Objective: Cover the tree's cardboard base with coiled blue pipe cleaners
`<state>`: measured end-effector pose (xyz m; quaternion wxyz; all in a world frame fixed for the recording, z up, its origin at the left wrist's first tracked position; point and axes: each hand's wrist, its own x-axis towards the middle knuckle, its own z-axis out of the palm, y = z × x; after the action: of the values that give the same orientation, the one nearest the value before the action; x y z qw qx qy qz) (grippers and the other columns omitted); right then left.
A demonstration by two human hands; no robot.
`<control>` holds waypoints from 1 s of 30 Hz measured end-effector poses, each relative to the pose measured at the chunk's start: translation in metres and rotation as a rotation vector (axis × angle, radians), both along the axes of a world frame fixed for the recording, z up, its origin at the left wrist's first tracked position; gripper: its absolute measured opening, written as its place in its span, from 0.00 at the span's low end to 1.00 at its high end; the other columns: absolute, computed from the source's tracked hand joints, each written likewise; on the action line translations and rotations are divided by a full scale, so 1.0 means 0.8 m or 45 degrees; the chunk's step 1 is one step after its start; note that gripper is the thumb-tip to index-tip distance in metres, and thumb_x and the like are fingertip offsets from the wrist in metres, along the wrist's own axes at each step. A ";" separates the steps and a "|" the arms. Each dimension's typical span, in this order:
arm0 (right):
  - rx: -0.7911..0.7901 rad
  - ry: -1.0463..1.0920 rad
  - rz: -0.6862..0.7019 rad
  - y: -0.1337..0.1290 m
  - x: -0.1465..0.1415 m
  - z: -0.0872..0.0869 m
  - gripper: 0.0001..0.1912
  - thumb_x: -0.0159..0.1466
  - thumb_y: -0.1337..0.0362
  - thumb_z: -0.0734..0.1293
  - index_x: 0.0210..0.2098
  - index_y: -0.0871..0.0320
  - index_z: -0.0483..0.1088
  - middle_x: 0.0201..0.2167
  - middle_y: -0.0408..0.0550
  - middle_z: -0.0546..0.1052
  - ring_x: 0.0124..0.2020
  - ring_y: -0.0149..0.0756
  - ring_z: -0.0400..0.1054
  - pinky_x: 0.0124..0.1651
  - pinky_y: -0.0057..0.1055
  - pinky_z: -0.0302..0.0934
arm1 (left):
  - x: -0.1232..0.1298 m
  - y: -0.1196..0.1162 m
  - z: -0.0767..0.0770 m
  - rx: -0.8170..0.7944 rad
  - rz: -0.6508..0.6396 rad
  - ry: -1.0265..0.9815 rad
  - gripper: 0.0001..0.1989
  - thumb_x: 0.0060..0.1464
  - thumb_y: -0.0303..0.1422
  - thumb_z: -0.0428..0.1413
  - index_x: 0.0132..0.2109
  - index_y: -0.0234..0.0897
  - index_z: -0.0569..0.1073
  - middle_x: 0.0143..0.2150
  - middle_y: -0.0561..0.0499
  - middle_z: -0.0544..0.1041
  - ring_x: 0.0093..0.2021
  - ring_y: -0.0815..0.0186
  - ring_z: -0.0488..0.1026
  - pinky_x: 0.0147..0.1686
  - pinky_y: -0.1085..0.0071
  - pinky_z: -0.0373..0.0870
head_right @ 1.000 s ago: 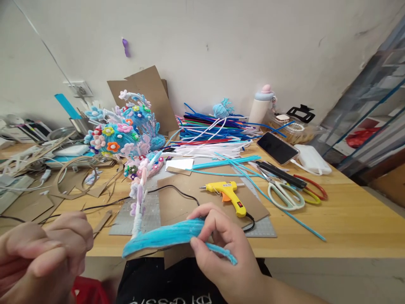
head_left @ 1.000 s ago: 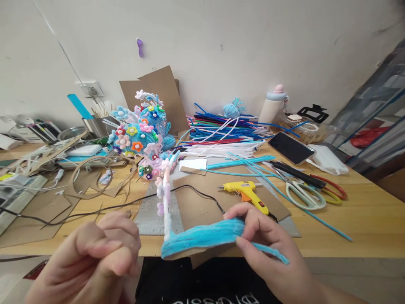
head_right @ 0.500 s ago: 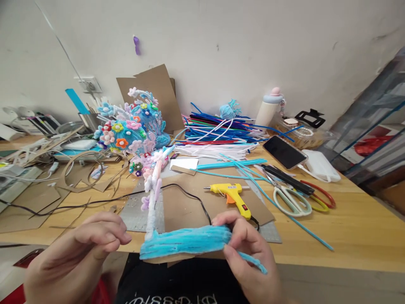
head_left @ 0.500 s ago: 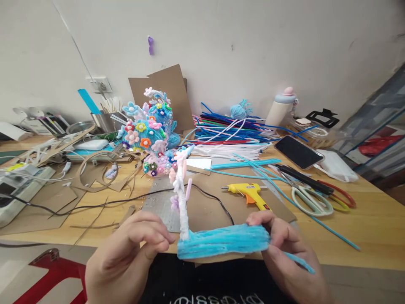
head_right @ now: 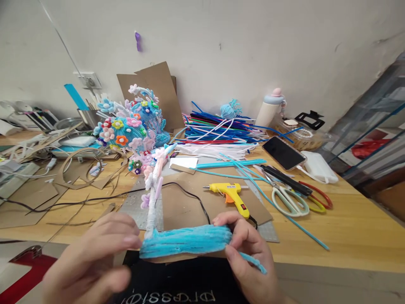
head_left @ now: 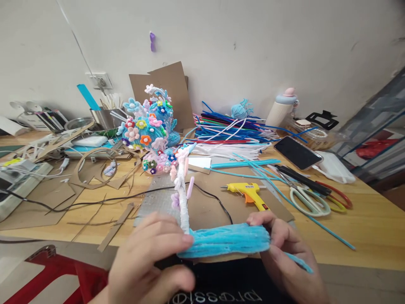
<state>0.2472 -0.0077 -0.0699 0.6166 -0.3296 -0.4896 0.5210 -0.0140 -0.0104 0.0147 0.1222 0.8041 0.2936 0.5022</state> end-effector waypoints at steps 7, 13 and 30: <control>0.014 -0.023 -0.010 0.000 0.002 0.001 0.10 0.62 0.62 0.71 0.27 0.53 0.67 0.42 0.48 0.74 0.47 0.41 0.68 0.46 0.34 0.68 | 0.018 0.007 0.000 0.366 0.043 0.331 0.04 0.60 0.29 0.59 0.42 0.34 0.76 0.34 0.49 0.80 0.35 0.67 0.77 0.34 0.71 0.79; 0.004 -0.028 -0.012 0.001 0.001 0.002 0.11 0.63 0.62 0.71 0.26 0.52 0.67 0.42 0.47 0.74 0.46 0.41 0.68 0.45 0.34 0.68 | 0.014 0.003 -0.010 0.377 0.054 0.357 0.05 0.58 0.23 0.59 0.42 0.31 0.76 0.36 0.49 0.79 0.38 0.67 0.76 0.37 0.73 0.79; -0.011 -0.016 -0.026 -0.001 0.000 0.000 0.11 0.62 0.62 0.71 0.26 0.52 0.67 0.43 0.47 0.74 0.47 0.42 0.68 0.45 0.35 0.68 | 0.023 0.006 -0.016 -0.161 -0.082 0.073 0.03 0.60 0.31 0.58 0.41 0.37 0.73 0.35 0.49 0.71 0.35 0.66 0.71 0.34 0.69 0.73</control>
<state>0.2469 -0.0084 -0.0702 0.6174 -0.3405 -0.4879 0.5146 0.0045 -0.0054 0.0015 0.1805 0.8179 0.3020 0.4552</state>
